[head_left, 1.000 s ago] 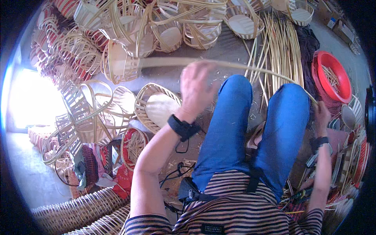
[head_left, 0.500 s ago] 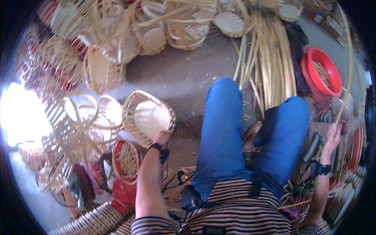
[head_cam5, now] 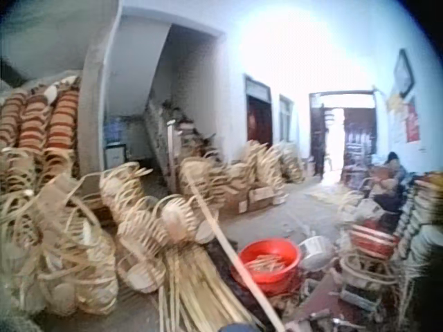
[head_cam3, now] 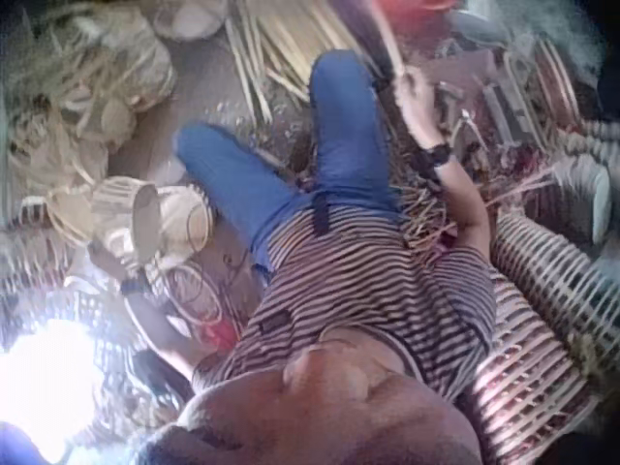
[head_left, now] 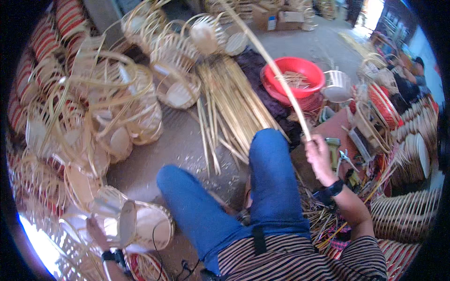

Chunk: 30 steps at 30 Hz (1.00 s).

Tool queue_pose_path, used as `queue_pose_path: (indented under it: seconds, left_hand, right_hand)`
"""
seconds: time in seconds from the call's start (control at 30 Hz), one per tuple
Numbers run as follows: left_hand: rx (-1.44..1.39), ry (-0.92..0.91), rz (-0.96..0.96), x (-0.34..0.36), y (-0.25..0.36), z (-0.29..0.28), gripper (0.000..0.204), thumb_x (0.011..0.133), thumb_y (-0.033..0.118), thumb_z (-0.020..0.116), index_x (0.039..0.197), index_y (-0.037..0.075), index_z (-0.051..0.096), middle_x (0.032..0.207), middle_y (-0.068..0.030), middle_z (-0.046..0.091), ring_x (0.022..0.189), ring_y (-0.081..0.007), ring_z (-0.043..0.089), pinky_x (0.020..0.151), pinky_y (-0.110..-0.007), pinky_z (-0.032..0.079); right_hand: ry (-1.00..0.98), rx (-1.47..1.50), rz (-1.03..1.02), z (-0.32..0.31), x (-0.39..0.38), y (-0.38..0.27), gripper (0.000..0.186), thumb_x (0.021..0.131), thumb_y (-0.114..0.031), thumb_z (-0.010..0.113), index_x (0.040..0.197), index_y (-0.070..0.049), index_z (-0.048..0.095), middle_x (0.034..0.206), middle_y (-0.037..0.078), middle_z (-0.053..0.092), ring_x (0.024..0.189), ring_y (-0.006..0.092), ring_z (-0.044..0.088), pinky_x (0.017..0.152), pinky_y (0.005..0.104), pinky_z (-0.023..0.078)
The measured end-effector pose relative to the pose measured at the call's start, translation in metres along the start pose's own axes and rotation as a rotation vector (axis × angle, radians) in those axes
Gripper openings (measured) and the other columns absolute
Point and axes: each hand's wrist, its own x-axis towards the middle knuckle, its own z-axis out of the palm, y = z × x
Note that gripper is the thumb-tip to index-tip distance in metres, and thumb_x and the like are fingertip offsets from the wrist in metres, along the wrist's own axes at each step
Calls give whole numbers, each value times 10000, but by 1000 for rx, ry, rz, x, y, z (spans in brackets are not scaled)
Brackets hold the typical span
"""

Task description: The person constructs baskets by assembling wooden frames and attaching long flexible strips using a pneumatic staple gun and shears.

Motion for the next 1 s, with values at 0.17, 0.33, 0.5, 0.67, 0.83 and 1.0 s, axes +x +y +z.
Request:
queue_pose_path:
  seconds: [0.17,0.33,0.5,0.67,0.83,1.0]
  left_hand:
    - [-98,-95,457,53,117,49,357,698,341,514,809,4,478,712,-107,532,613,-183,500,575,-309,398]
    - [-157,-216,702,78,196,90,371,671,324,538,856,14,451,747,-119,523,647,-204,495,595,-316,397]
    - [-87,-371,760,83,231,113,407,644,306,561,903,24,425,781,-130,514,680,-224,490,615,-323,396]
    - [-80,-432,787,81,233,114,460,616,288,585,951,34,398,816,-142,505,713,-244,485,635,-330,395]
    - [-108,-473,813,73,241,126,524,589,270,608,998,44,371,851,-154,496,747,-265,480,655,-337,394]
    - [-100,-444,807,77,232,118,597,562,253,632,1045,54,345,885,-165,487,780,-285,475,675,-343,393]
  right_hand:
    - [-56,-221,-303,23,-1,8,193,732,-3,428,921,-40,412,706,7,471,515,62,412,438,195,360]
    - [-205,-134,-194,52,-21,-17,213,768,-104,411,959,-10,408,686,53,507,571,118,475,520,254,390]
    - [-324,253,-22,103,-37,-10,216,799,-197,408,934,-34,453,655,26,526,517,69,462,454,204,383]
    - [-326,308,-97,203,-28,25,240,795,-212,424,988,-76,466,698,56,503,586,103,454,473,236,376]
    - [-31,385,-269,227,-36,-5,186,793,-204,426,891,-50,461,638,37,477,553,78,439,442,224,361]
    - [-712,584,175,216,-60,8,163,787,-168,448,793,-8,479,583,66,511,469,104,479,407,239,407]
